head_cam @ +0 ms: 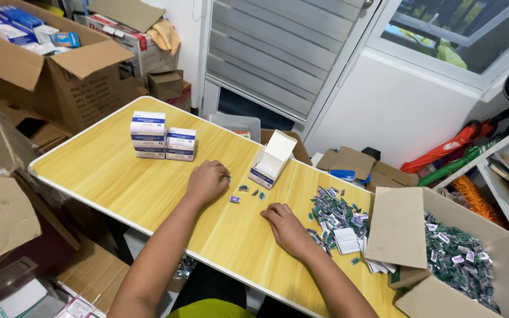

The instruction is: The person sorts small green and white capsules from a large cardboard box onto a table, arranging them into small piles. The person then gathers the sorted capsules and places them into smaller white boxes.

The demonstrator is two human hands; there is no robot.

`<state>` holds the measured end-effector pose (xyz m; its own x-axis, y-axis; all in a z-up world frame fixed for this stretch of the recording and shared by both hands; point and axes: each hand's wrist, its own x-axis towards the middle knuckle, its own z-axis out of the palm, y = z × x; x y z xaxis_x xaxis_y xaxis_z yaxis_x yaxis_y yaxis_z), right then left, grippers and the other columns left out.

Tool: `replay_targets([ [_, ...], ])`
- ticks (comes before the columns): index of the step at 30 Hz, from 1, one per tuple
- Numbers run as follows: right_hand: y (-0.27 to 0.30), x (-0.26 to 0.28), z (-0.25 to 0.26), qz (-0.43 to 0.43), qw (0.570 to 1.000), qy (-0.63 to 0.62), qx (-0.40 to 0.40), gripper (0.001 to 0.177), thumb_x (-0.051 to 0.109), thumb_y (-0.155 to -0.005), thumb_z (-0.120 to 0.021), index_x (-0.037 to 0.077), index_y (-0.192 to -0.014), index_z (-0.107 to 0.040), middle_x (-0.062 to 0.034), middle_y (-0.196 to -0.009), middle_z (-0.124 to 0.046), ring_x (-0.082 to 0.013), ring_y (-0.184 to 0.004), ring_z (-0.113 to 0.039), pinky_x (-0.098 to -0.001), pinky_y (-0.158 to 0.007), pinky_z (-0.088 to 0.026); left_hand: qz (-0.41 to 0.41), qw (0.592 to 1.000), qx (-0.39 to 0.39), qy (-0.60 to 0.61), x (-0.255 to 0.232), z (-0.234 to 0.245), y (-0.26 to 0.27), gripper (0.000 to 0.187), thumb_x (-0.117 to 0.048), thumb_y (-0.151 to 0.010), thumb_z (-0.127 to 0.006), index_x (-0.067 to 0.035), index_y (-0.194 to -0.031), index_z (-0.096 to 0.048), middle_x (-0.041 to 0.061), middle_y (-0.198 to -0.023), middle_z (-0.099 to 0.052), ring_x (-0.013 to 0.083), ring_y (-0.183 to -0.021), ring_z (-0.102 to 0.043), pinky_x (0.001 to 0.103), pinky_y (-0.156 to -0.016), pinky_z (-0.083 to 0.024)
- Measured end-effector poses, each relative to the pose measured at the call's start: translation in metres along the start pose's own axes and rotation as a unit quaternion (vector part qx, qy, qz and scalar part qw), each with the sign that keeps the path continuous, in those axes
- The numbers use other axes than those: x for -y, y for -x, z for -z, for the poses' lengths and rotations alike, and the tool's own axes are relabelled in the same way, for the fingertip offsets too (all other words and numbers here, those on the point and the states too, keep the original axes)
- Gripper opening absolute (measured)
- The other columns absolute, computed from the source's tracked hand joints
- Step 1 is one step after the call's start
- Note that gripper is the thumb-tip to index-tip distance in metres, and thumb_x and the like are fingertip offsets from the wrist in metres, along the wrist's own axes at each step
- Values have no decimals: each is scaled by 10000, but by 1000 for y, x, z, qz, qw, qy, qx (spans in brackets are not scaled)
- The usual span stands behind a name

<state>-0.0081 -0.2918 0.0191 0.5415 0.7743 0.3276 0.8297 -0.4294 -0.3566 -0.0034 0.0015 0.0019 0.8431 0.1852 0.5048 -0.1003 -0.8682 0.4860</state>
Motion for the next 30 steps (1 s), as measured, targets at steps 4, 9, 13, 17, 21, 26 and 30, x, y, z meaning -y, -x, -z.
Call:
replay_targets([
  [4,2,-1,-2,-9,1000,2,1,232,75,-957,-602,28,-1166,-689,-144,-1186,-622,-340,-1143,-579,-404,-985,-486,103,992,-18,65,6,17,4,190,-188,-840,-658,-99,-956,-781,90,-1045,-731,301,-993,-683,442,-865,-540],
  [9,1,0,0,-13,1000,5,1,240,85,-955,-600,31,-1171,-689,-134,-1190,-623,-332,-1148,-579,-403,-976,-486,124,990,35,64,10,35,6,182,-193,-875,-636,-93,-958,-764,88,-1032,-735,298,-980,-684,435,-855,-544],
  [13,0,2,1,-17,1000,0,6,241,86,-959,-595,27,-1174,-685,-133,-1190,-621,-330,-1152,-576,-401,-978,-485,78,995,43,55,9,31,8,193,-140,-885,-587,-88,-940,-764,97,-1034,-726,305,-988,-674,442,-871,-537],
  [17,1,2,1,-17,1000,-3,6,235,89,-962,-597,25,-1171,-683,-133,-1186,-619,-328,-1151,-576,-398,-981,-485,60,996,56,33,15,27,7,208,-116,-872,-566,-90,-906,-769,82,-1034,-716,286,-1023,-665,443,-909,-520],
  [21,0,3,2,-20,1000,1,8,227,93,-964,-601,26,-1163,-687,-131,-1181,-624,-329,-1150,-577,-400,-980,-484,37,998,40,43,20,26,8,222,-95,-840,-556,-86,-862,-776,77,-1052,-701,275,-1067,-647,433,-956,-502],
  [26,0,3,1,-15,1000,0,4,235,91,-957,-602,26,-1166,-688,-135,-1178,-624,-330,-1140,-581,-399,-979,-487,34,998,56,21,17,24,9,229,-105,-875,-551,-110,-897,-779,69,-1072,-695,264,-1102,-630,443,-958,-488],
  [30,0,3,2,-16,1000,-5,6,236,93,-963,-598,24,-1172,-685,-136,-1181,-623,-329,-1143,-582,-398,-979,-487,77,991,99,-39,12,24,9,227,-121,-914,-555,-145,-934,-779,46,-1097,-691,257,-1126,-606,460,-958,-469],
])
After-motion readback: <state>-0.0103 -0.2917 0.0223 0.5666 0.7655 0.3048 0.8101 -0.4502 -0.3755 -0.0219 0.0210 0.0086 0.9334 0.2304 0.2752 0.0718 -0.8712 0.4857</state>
